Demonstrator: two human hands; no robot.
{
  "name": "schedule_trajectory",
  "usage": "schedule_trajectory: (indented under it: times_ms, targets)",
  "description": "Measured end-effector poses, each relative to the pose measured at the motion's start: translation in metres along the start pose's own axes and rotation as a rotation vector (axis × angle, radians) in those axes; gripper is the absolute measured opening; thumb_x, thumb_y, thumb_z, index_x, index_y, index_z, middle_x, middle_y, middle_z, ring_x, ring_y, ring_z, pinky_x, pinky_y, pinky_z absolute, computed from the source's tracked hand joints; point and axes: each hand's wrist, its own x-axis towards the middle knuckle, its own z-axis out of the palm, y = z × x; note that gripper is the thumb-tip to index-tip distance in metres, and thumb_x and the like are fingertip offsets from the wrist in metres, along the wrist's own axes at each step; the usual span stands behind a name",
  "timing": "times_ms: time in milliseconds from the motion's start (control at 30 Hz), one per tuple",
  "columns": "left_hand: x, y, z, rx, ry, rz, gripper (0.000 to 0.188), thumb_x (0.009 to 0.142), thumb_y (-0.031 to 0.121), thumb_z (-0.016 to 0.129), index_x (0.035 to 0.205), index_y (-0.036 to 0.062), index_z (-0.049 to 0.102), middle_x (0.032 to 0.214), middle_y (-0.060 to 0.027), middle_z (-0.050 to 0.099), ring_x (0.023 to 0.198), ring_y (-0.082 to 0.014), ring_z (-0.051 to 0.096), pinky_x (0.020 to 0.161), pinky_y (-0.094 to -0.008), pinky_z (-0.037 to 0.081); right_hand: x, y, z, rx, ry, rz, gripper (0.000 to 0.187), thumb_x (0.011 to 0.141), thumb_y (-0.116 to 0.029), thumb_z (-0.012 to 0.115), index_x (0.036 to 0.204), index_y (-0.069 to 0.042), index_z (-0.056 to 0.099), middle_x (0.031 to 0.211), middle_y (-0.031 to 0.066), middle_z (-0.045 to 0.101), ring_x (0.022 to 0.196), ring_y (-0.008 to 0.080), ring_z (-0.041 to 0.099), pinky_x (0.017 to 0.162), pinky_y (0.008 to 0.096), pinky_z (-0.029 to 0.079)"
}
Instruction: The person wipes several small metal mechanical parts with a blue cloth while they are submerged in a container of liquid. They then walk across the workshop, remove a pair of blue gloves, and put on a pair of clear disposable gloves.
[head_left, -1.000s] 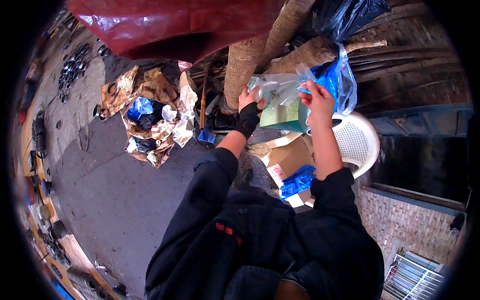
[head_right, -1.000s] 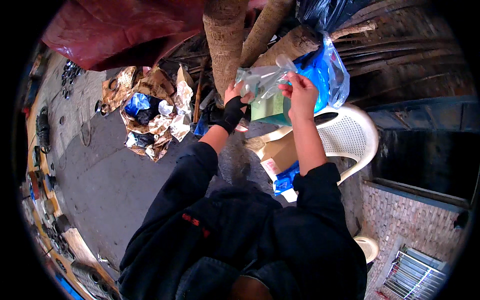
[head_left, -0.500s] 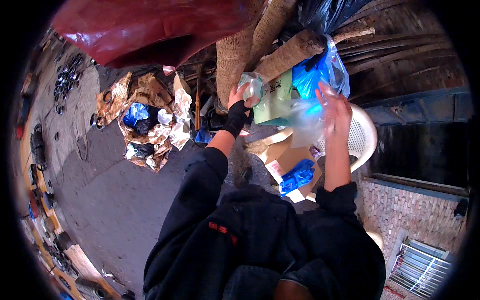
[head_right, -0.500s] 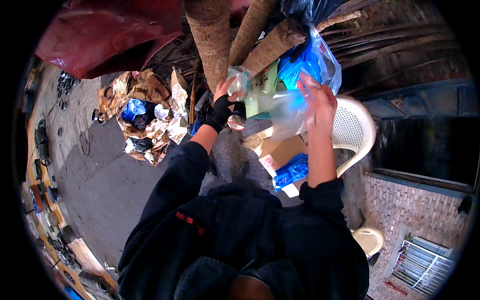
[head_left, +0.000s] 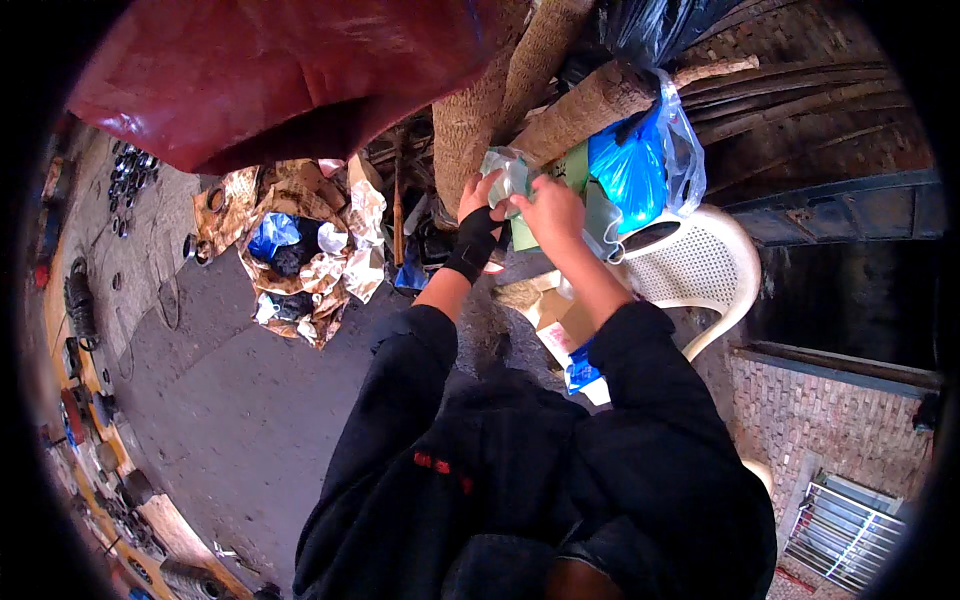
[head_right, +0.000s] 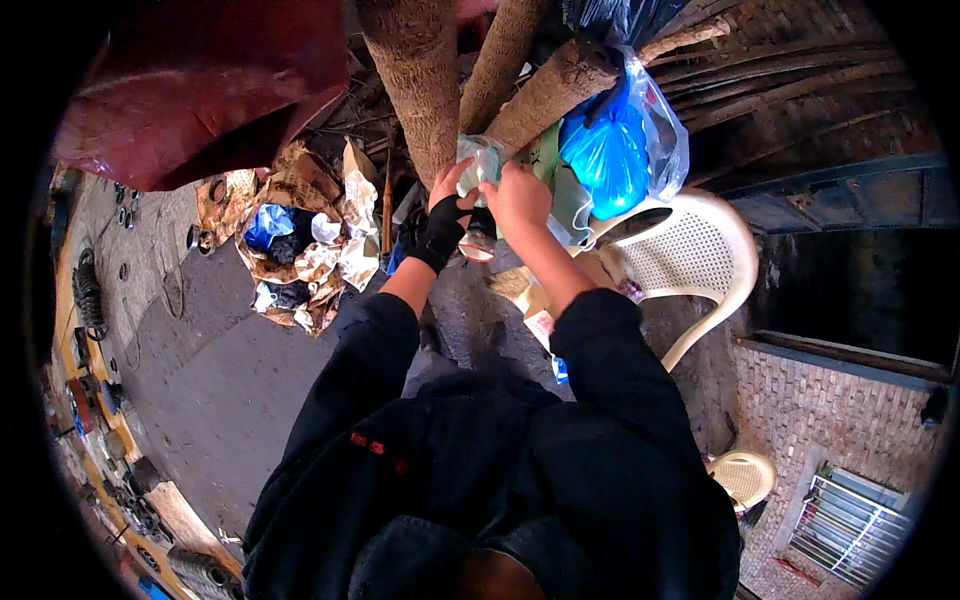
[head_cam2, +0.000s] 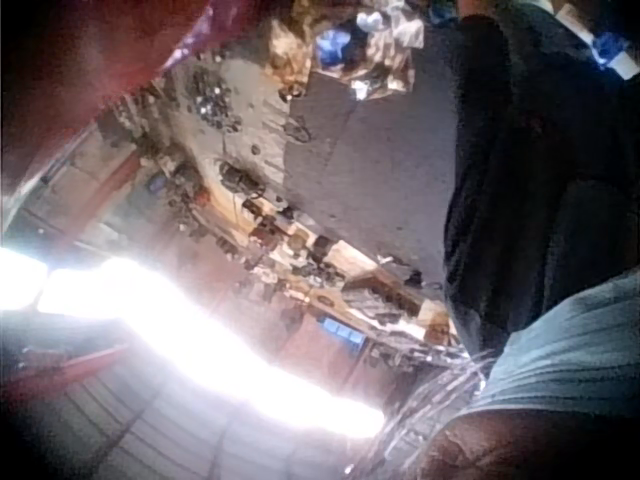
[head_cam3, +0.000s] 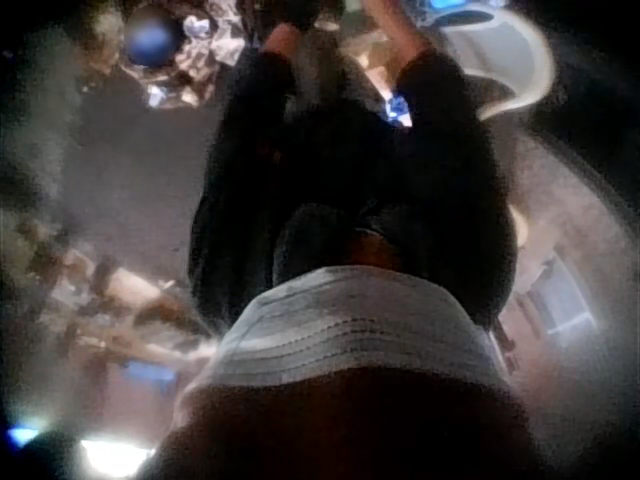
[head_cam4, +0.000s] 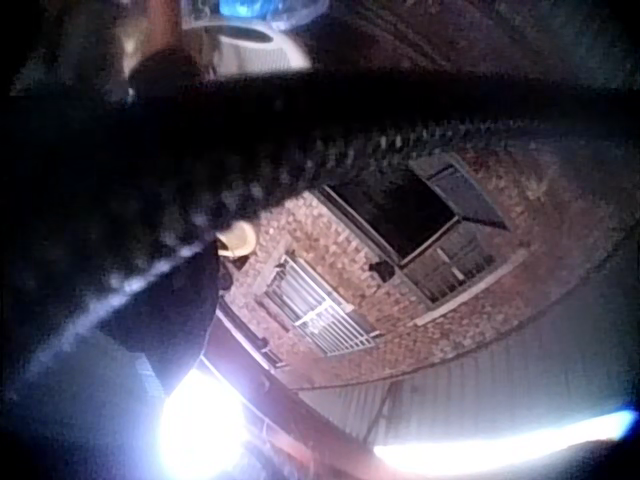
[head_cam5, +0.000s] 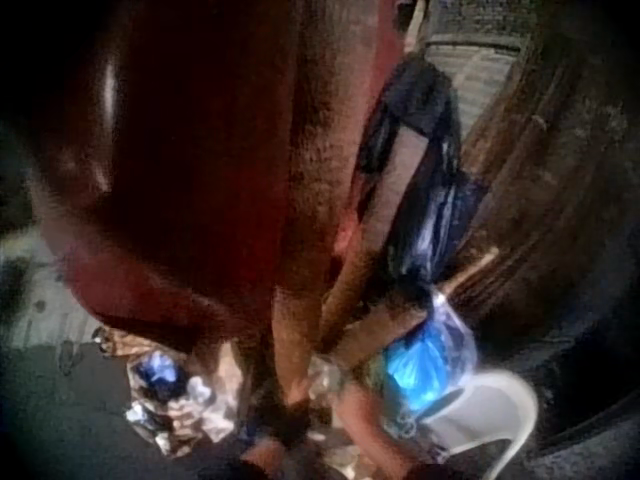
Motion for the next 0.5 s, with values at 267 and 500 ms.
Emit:
schedule_trajectory:
  times_ms: [267,500]
  targets:
    - [-0.003,0.001,0.006,0.124,-0.128,0.03,0.056,0.07,-0.001,0.057,0.119,0.0249,0.057,0.138,-0.0226,0.032,0.115,-0.0405,0.046,0.091,-0.0406,0.044,0.031,0.01,0.007,0.438,0.155,0.17,0.027,0.077,-0.029,0.069,0.08,-0.002,0.066,0.074,0.0138,0.066,0.069,0.0273,0.064,0.062,0.0362,0.048]
    - [0.006,0.001,0.028,0.33,-0.136,0.071,0.067,0.064,0.0,0.06,0.127,0.019,0.047,0.139,-0.0281,0.026,0.117,-0.0467,0.04,0.093,-0.0446,0.042,0.028,0.008,-0.044,1.099,0.372,0.16,0.022,0.081,-0.024,0.069,0.082,-0.002,0.064,0.072,0.0004,0.061,0.061,0.0083,0.05,0.057,0.0241,0.041]
